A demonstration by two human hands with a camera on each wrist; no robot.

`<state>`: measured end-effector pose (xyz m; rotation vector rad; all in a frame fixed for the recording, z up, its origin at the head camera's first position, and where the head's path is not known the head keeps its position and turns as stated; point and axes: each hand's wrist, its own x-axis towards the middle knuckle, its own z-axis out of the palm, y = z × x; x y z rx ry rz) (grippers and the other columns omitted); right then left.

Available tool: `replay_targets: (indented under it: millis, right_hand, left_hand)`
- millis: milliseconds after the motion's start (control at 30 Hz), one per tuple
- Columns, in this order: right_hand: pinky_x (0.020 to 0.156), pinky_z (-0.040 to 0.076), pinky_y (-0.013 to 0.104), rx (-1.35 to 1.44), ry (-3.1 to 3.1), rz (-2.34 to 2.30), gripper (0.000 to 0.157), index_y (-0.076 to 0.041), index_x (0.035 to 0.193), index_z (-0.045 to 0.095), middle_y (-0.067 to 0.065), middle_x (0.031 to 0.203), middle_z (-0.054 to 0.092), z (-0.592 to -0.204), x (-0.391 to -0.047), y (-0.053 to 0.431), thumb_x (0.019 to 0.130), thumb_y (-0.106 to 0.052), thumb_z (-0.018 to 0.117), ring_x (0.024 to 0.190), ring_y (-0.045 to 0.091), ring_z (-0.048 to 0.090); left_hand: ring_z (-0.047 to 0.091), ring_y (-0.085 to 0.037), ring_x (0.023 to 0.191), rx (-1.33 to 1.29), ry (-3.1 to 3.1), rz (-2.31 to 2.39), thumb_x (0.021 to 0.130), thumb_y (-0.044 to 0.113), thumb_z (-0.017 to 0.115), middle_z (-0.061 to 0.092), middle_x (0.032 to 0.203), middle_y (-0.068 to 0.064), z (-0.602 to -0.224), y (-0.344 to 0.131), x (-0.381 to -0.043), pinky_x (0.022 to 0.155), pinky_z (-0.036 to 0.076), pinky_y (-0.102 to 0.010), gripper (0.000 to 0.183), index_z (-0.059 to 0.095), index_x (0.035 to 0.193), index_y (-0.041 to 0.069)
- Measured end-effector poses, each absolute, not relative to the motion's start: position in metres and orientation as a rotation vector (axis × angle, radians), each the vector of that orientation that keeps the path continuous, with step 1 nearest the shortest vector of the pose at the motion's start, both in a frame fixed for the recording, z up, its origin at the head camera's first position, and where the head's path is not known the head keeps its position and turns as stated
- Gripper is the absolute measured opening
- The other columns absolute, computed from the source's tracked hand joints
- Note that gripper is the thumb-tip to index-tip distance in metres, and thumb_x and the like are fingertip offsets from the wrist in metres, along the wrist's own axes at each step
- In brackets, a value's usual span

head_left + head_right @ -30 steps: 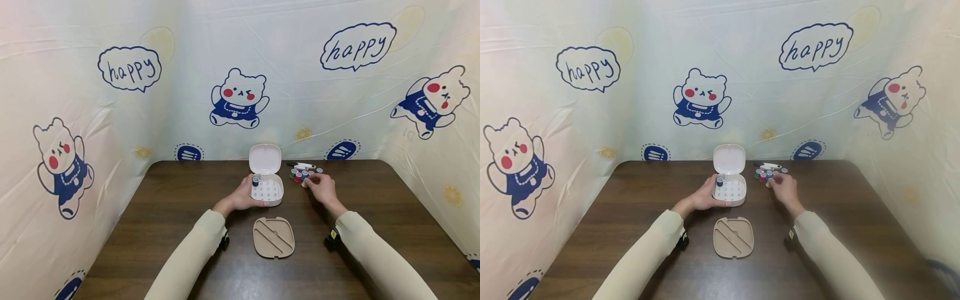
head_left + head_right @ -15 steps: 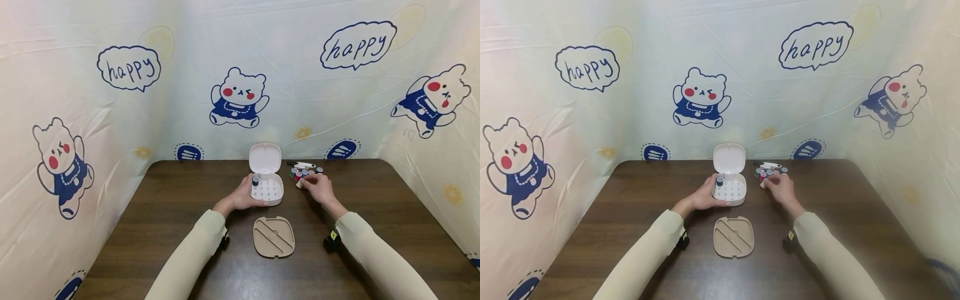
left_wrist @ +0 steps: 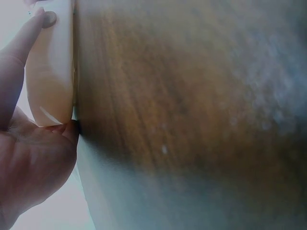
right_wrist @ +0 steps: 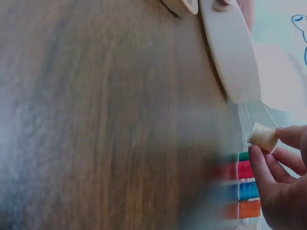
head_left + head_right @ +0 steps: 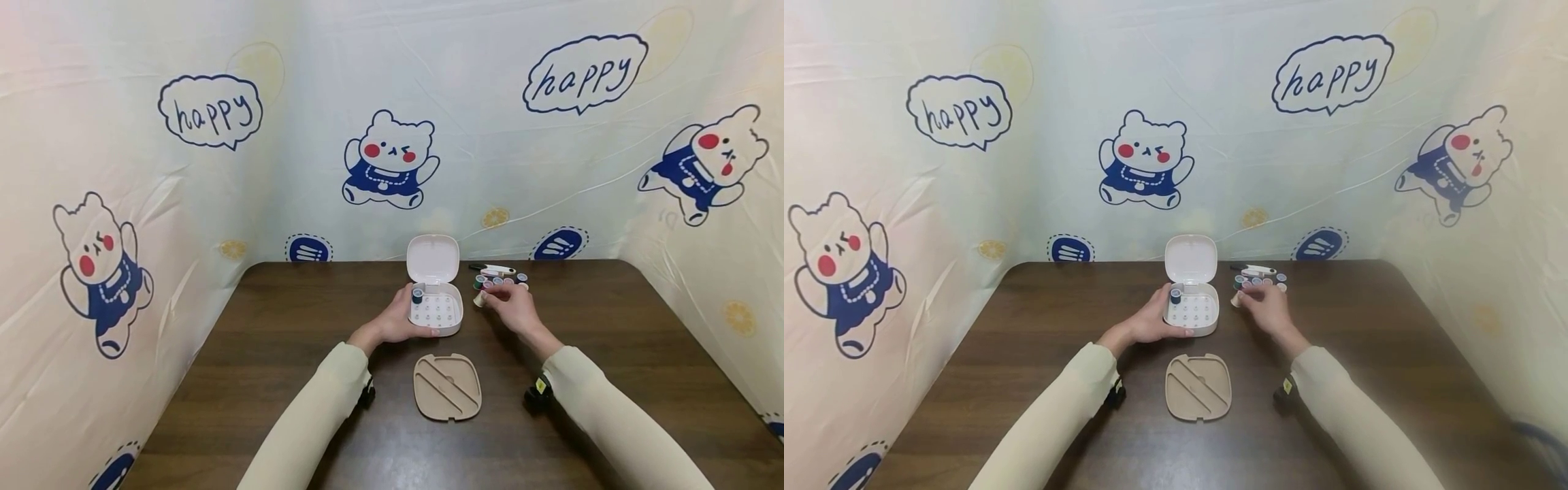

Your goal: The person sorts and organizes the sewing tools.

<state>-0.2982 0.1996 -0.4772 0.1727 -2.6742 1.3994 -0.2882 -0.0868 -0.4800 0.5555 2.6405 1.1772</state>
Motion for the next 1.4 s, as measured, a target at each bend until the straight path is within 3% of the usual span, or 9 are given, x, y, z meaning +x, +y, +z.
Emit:
replay_targets:
  millis: [267, 600, 1400]
  right_hand:
    - [0.082, 0.050, 0.028, 0.220, -2.667, 1.422, 0.023, 0.004, 0.114, 0.074, 0.022, 0.123, 0.069, -0.478, -0.300, 0.191, 0.099, -0.012, 0.070, 0.110, 0.032, 0.062]
    - [0.074, 0.049, 0.024, 0.282, -2.635, 1.486, 0.019, 0.004, 0.111, 0.074, 0.019, 0.108, 0.073, -0.474, -0.295, 0.182, 0.099, -0.009, 0.068, 0.093, 0.024, 0.064]
    - [0.078, 0.051, 0.027, 0.265, -2.631, 1.567, 0.023, 0.001, 0.117, 0.073, 0.018, 0.110, 0.073, -0.461, -0.294, 0.168, 0.100, -0.014, 0.068, 0.097, 0.026, 0.067]
  left_hand:
    - [0.037, -0.030, 0.138, 0.565, 2.645, 1.178, 0.077, 0.039, 0.091, 0.030, 0.154, -0.020, -0.480, -0.087, -0.288, 0.116, 0.031, -0.042, 0.117, 0.016, 0.160, 0.005]
    - [0.035, -0.029, 0.139, 0.562, 2.639, 1.178, 0.077, 0.039, 0.090, 0.029, 0.155, -0.019, -0.482, -0.086, -0.287, 0.116, 0.030, -0.042, 0.117, 0.016, 0.160, 0.006]
    - [0.036, -0.028, 0.138, 0.561, 2.643, 1.179, 0.077, 0.041, 0.091, 0.030, 0.154, -0.018, -0.482, -0.087, -0.290, 0.116, 0.031, -0.042, 0.117, 0.016, 0.160, 0.007]
